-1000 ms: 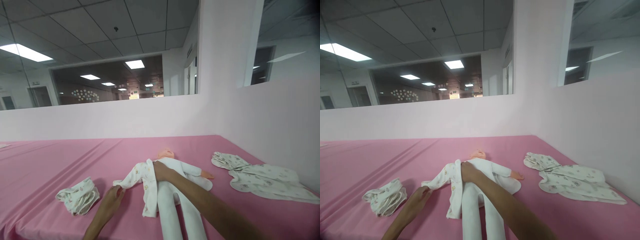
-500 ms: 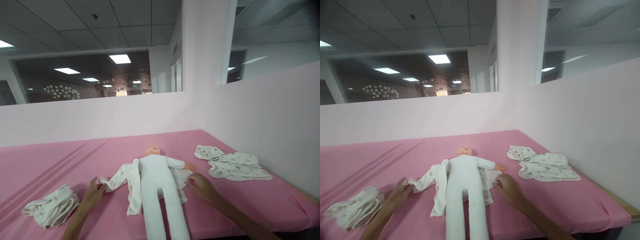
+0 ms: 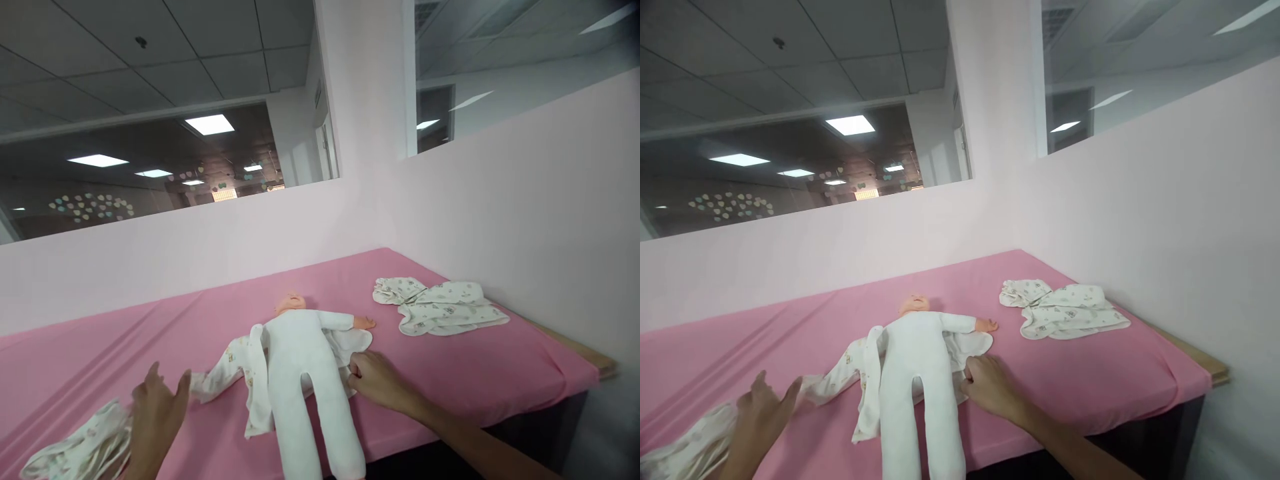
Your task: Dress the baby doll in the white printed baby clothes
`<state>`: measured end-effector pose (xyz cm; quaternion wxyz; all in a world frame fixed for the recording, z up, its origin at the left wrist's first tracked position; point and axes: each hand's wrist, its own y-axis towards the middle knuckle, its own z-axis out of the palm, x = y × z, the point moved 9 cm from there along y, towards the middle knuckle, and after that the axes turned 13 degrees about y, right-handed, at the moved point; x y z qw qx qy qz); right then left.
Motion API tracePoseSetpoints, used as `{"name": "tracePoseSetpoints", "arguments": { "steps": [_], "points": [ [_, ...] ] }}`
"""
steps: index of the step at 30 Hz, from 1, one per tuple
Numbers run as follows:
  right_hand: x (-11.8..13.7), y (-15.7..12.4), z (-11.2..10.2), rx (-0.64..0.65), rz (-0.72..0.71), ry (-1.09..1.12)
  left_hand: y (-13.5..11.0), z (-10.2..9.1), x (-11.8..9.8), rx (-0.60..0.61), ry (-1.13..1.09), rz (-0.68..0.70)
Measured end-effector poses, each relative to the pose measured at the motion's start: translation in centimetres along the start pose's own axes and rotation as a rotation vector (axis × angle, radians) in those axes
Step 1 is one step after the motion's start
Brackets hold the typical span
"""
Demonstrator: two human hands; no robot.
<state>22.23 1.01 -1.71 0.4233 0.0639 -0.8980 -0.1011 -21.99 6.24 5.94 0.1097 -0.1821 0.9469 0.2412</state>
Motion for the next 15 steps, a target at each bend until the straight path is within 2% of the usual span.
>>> {"name": "tracePoseSetpoints", "arguments": {
  "steps": [1, 3, 5, 7, 9, 10, 11, 13, 15],
  "points": [
    [0.0, 0.0, -0.1, 0.002, 0.009, 0.035, -0.5, -1.0, -1.2, -0.036, 0.012, 0.030],
    [0.4, -0.1, 0.1, 0.026, 0.005, 0.161, -2.1, -2.0, -6.2, 0.013, -0.064, 0.214],
    [1.2, -0.1, 0.8, 0.066, -0.034, 0.319, -4.2, -2.5, -13.1, 0.069, -0.091, 0.416],
    [2.0, -0.2, 1.3, 0.076, -0.093, 0.431, -6.9, -1.9, -21.5, 0.139, -0.104, 0.693],
    [2.4, -0.2, 1.4, 0.053, -0.127, 0.475, -10.2, 0.3, -29.6, 0.202, 0.022, 1.013],
    [2.4, -0.1, 1.3, 0.033, -0.132, 0.484, -12.0, 2.3, -32.9, 0.254, 0.165, 1.175],
    [2.2, 0.0, 1.1, 0.012, -0.129, 0.489, -12.9, 4.1, -35.4, 0.304, 0.225, 1.240],
    [1.3, 0.2, 0.2, -0.031, -0.110, 0.479, -13.7, 7.6, -38.8, 0.361, 0.321, 1.275],
    [-0.4, 0.4, -1.3, -0.077, -0.078, 0.415, -13.3, 10.4, -40.2, 0.364, 0.415, 1.245]
  ]
}}
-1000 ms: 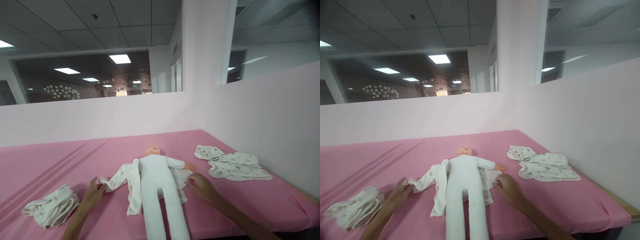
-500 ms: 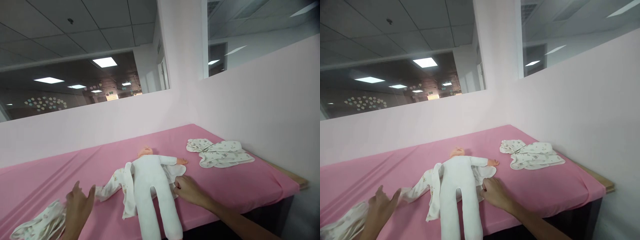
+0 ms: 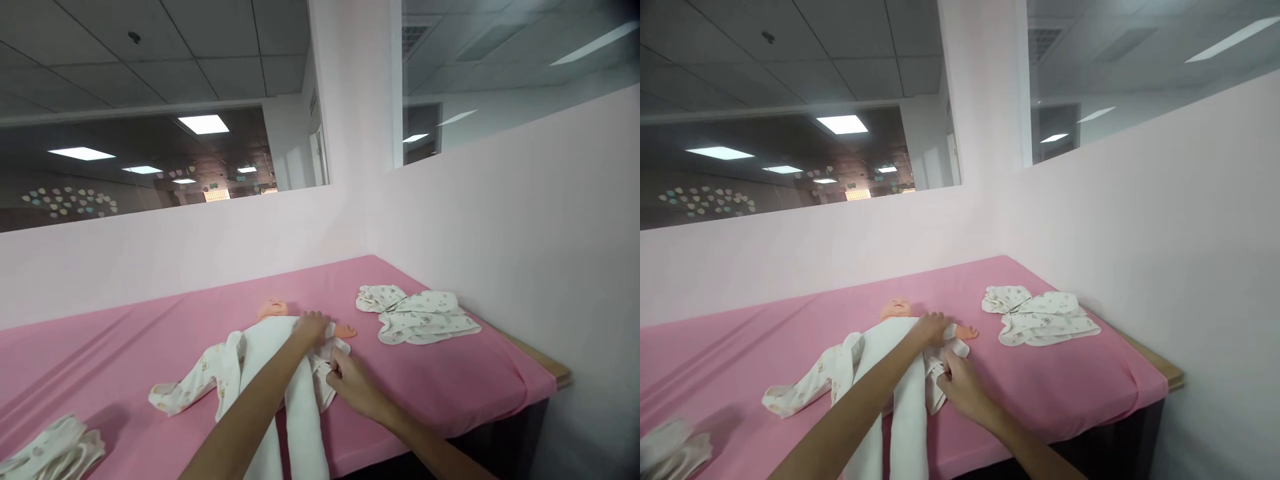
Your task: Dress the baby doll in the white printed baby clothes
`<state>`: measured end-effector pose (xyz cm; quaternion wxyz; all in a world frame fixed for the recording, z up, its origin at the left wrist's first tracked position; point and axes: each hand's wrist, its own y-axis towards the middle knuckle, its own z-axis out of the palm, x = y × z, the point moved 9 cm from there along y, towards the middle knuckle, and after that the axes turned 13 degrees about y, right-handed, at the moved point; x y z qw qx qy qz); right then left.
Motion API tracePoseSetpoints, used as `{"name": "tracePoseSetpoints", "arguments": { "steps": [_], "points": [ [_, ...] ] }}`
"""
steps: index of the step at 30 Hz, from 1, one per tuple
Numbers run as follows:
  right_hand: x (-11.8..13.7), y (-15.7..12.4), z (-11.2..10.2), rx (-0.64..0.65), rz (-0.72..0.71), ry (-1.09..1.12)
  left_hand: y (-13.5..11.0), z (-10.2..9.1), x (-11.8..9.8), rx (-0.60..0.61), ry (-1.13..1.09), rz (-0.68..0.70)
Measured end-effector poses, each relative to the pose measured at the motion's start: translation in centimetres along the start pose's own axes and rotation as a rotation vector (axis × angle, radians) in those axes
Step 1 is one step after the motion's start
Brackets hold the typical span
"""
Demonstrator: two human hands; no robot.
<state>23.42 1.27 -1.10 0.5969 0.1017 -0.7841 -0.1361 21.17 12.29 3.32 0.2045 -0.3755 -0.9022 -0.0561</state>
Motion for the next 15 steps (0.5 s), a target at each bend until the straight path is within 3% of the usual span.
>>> {"name": "tracePoseSetpoints", "arguments": {
  "steps": [4, 9, 15],
  "points": [
    [-2.8, 0.7, -4.5, -0.061, 0.037, -0.235, 0.8, 2.2, 1.9, 0.020, 0.061, -0.061],
    [-5.7, 2.8, -9.4, -0.099, 0.079, -0.698, -1.8, 1.5, 4.1, -0.022, 0.081, -0.069],
    [-6.2, 6.5, -15.7, -0.198, 0.144, -0.867, -4.3, 0.9, 4.1, -0.049, 0.052, -0.087]
  ]
}}
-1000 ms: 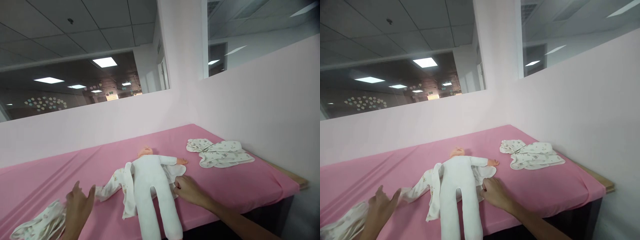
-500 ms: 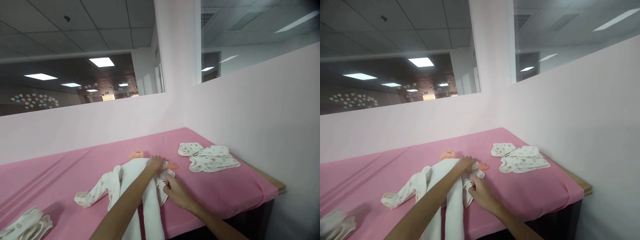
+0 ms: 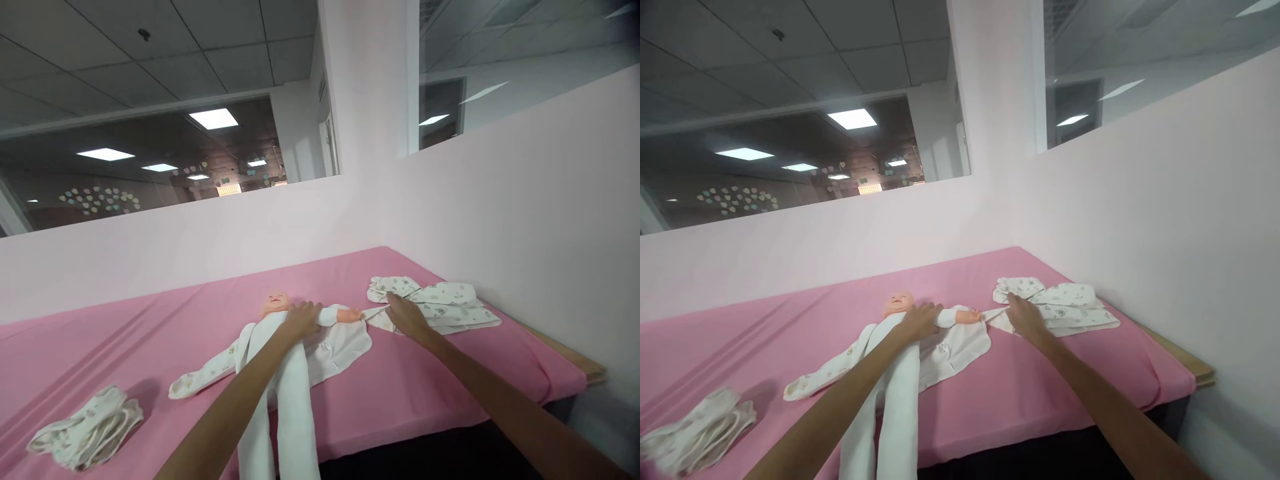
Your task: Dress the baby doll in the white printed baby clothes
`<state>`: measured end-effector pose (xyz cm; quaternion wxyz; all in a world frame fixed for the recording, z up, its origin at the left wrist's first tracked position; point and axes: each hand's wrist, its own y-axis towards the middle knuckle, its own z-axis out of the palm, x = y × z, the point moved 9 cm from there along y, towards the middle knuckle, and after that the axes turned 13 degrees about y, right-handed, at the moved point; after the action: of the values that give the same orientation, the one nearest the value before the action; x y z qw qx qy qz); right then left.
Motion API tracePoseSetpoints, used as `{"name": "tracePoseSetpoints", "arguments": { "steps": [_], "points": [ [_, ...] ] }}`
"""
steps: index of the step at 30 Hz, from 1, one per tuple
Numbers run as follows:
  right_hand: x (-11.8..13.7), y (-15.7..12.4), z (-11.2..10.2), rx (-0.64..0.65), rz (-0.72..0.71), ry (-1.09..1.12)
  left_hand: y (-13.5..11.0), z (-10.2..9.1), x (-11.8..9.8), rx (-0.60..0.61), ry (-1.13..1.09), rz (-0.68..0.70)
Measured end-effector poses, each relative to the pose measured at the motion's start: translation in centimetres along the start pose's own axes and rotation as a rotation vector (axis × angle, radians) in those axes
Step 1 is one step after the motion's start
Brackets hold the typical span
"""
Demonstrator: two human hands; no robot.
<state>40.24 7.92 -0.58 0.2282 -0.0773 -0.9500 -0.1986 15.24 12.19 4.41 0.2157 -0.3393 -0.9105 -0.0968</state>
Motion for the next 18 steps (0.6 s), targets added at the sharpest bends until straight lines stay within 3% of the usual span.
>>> {"name": "tracePoseSetpoints", "arguments": {
  "steps": [5, 10, 14, 18],
  "points": [
    [-1.7, 2.1, -1.3, -0.052, 0.082, -0.084, -1.4, -0.6, 0.4, -0.009, -0.055, -0.002],
    [-1.7, 1.6, 0.4, -0.028, 0.105, -0.119, -2.0, -1.0, 0.8, -0.011, -0.126, -0.024],
    [0.1, 1.0, 1.5, 0.012, 0.061, -0.114, -1.7, -1.0, 0.8, -0.038, -0.204, -0.050],
    [4.2, 1.5, 1.9, 0.039, -0.024, -0.024, -1.5, -1.0, 0.5, -0.061, -0.284, -0.055]
  ]
}}
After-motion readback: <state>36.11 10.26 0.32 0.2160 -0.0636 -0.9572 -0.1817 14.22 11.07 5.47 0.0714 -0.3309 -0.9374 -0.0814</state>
